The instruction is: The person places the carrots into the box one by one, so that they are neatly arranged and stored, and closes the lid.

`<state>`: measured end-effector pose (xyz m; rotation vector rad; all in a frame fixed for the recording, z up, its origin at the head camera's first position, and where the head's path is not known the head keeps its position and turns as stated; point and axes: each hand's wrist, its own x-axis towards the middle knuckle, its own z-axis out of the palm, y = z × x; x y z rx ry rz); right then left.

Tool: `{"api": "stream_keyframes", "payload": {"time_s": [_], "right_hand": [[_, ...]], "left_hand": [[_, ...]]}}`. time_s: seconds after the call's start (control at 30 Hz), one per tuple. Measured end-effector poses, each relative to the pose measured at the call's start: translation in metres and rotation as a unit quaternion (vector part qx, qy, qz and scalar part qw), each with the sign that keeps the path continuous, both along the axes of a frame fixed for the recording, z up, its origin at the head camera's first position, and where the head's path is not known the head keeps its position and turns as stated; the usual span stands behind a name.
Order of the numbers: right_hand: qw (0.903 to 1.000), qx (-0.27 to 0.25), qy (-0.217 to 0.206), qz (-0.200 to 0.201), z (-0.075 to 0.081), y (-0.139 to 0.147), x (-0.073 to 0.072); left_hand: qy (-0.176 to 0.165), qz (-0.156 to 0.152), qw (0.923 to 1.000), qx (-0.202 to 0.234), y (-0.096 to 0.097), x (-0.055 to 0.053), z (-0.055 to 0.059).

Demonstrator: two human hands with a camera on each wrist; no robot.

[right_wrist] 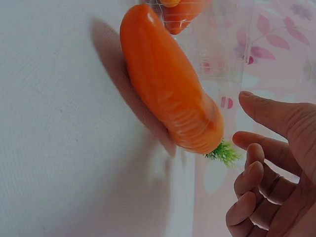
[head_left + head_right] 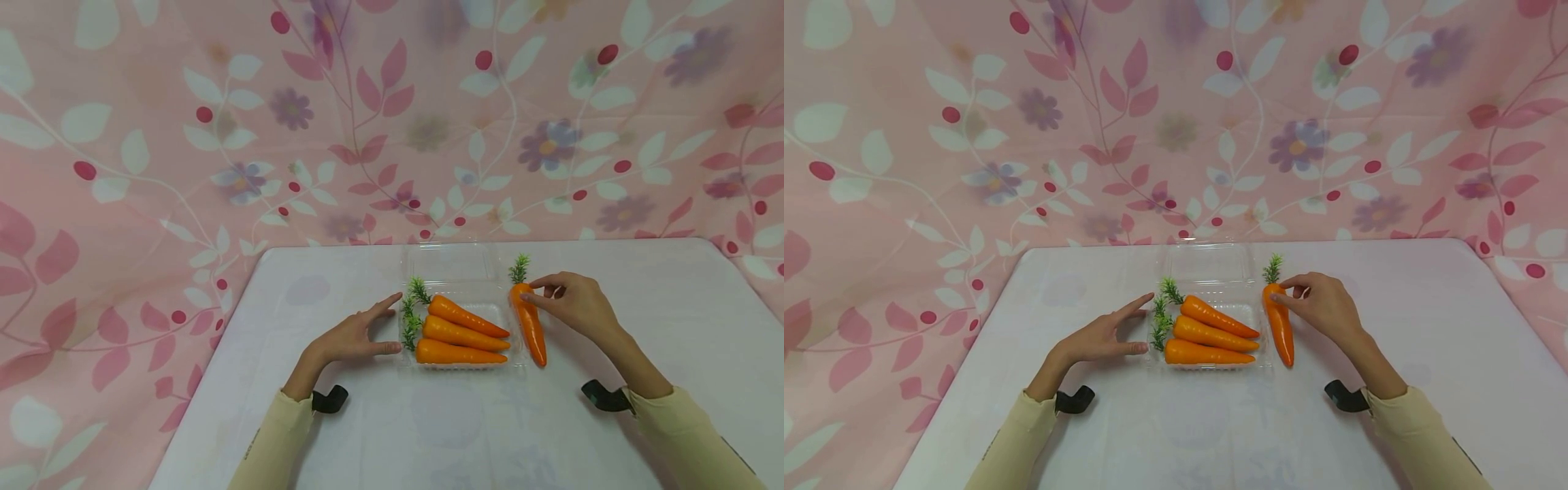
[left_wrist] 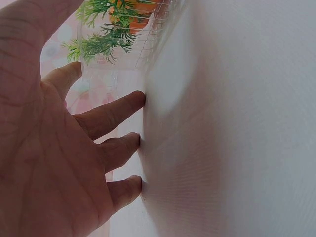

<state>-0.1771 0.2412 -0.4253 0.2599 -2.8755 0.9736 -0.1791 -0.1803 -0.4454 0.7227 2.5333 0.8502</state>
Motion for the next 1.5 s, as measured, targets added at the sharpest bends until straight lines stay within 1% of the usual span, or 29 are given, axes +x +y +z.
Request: {"api": "stream_keyframes", "payload": {"time_s": [0.33,0.5,0.63,0.93,1.17,1.5], "right_hand": [[0.9993,0.013,-0.018,-0.031,-0.0040,-0.0016,0.0001],[0.9982,0.023,-0.040,-0.039,-0.0045,-0.0031,-0.0002],[0.9973,0.028,-0.055,-0.041,-0.0050,-0.0040,-0.0009],[0.9969,0.034,-0.062,-0.035,-0.0071,-0.0064,-0.0016],[0.9957,0.040,-0.076,-0.035,-0.0092,-0.0079,-0.0013],[0.9894,0.058,-0.128,-0.037,-0.0071,-0.0054,-0.0043]], "left_hand": [[0.000,0.000,1.0000,-0.001,0.0000,-0.0009,-0.0012],[0.000,0.002,1.0000,-0.001,0.0000,-0.0009,-0.0024],[0.001,0.003,1.0000,-0.004,0.0001,-0.0008,-0.0024],[0.000,0.004,1.0000,-0.003,0.0002,-0.0009,-0.0023],[0.002,0.003,1.0000,-0.003,-0.0001,-0.0013,-0.0036],[0.001,0.002,1.0000,0.000,-0.0002,-0.0007,-0.0039]]}}
